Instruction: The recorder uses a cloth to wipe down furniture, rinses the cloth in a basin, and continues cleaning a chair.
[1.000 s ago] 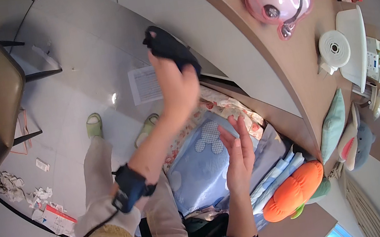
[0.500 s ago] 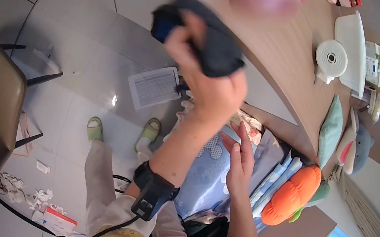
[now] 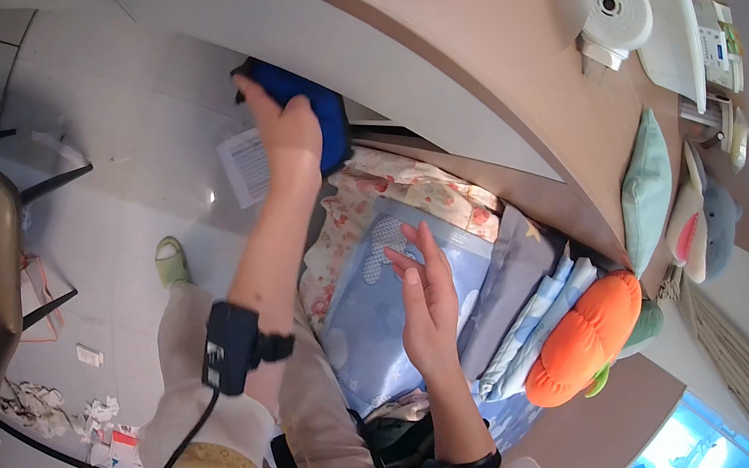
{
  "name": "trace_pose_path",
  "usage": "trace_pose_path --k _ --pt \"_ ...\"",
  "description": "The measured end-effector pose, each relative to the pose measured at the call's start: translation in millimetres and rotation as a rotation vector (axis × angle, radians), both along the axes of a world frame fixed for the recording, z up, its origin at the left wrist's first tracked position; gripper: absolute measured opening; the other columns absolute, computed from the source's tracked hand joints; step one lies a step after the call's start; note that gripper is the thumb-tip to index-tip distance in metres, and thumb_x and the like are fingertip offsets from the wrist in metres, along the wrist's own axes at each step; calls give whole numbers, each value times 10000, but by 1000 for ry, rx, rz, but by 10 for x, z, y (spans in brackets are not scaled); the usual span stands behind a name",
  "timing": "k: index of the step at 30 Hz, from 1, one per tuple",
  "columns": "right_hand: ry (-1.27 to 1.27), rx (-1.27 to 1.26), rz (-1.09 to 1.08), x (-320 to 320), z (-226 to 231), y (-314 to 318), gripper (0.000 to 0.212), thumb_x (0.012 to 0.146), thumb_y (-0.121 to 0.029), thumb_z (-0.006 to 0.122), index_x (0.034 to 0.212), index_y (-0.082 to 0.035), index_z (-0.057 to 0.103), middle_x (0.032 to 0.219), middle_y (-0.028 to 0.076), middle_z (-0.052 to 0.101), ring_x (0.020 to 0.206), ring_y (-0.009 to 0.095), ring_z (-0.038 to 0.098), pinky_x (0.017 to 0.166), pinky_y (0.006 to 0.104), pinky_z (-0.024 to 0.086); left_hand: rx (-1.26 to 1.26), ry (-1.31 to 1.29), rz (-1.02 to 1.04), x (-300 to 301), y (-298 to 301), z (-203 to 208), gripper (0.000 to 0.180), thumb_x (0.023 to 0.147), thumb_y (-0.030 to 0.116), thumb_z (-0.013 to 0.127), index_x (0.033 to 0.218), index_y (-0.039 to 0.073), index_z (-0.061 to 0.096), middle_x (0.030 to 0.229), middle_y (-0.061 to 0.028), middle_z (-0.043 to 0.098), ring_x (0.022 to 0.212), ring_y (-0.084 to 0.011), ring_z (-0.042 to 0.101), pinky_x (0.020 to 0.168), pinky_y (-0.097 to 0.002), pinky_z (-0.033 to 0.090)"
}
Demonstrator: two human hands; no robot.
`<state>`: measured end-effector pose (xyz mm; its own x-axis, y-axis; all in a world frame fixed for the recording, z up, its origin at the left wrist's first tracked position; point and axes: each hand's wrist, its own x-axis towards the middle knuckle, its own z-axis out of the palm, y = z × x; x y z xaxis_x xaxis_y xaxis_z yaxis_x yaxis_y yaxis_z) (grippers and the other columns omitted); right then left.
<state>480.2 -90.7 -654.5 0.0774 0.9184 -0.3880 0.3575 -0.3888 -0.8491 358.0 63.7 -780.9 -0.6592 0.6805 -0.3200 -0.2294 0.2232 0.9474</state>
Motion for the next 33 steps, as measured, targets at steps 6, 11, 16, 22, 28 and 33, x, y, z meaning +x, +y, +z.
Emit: trace_pose_path --k 6,11,16,22,28,33 --pt "-144 44 19 278 -90 -133 550 944 -248 447 1418 -58 242 1351 161 394 1119 259 526 949 353 397 348 49 -215 517 -640 1309 763 746 -66 432 1408 -85 52 1448 -275 156 1300 -351 266 1077 -395 169" --pt "18 -36 -101 333 -79 -181 634 909 -348 517 1418 -76 253 1370 156 370 1125 289 522 955 373 395 491 63 -159 1170 -461 1507 803 711 -80 428 1386 -119 -4 1184 -359 279 965 -408 426 942 -444 323" --pt "-129 52 -58 521 -72 -167 496 951 -190 431 1398 -30 287 1346 154 402 1106 220 529 952 351 387 -175 -294 13 1018 -157 646 728 715 -74 409 1375 -111 105 1283 -355 269 1201 -443 331 1053 -398 236" --pt "-127 58 -127 579 96 -184 479 947 -92 417 1402 -42 277 1329 153 406 1093 239 539 939 341 399 -246 -506 -635 786 -252 49 512 691 41 441 1198 -4 495 1051 -220 594 993 -322 563 866 -362 423" --pt "-477 156 78 291 595 -176 857 647 27 602 1417 -83 242 1368 214 320 1240 363 378 999 379 354 -167 -726 -1369 137 -1061 933 355 658 67 504 1001 4 570 837 -34 570 763 -102 541 640 -240 446" --pt "-33 51 186 50 1202 -347 811 656 59 614 1391 -80 300 1277 144 445 1135 254 475 936 335 400 -86 -713 -1566 -357 -1307 1906 468 721 175 669 1123 3 501 956 -55 559 842 -131 544 725 -268 452"
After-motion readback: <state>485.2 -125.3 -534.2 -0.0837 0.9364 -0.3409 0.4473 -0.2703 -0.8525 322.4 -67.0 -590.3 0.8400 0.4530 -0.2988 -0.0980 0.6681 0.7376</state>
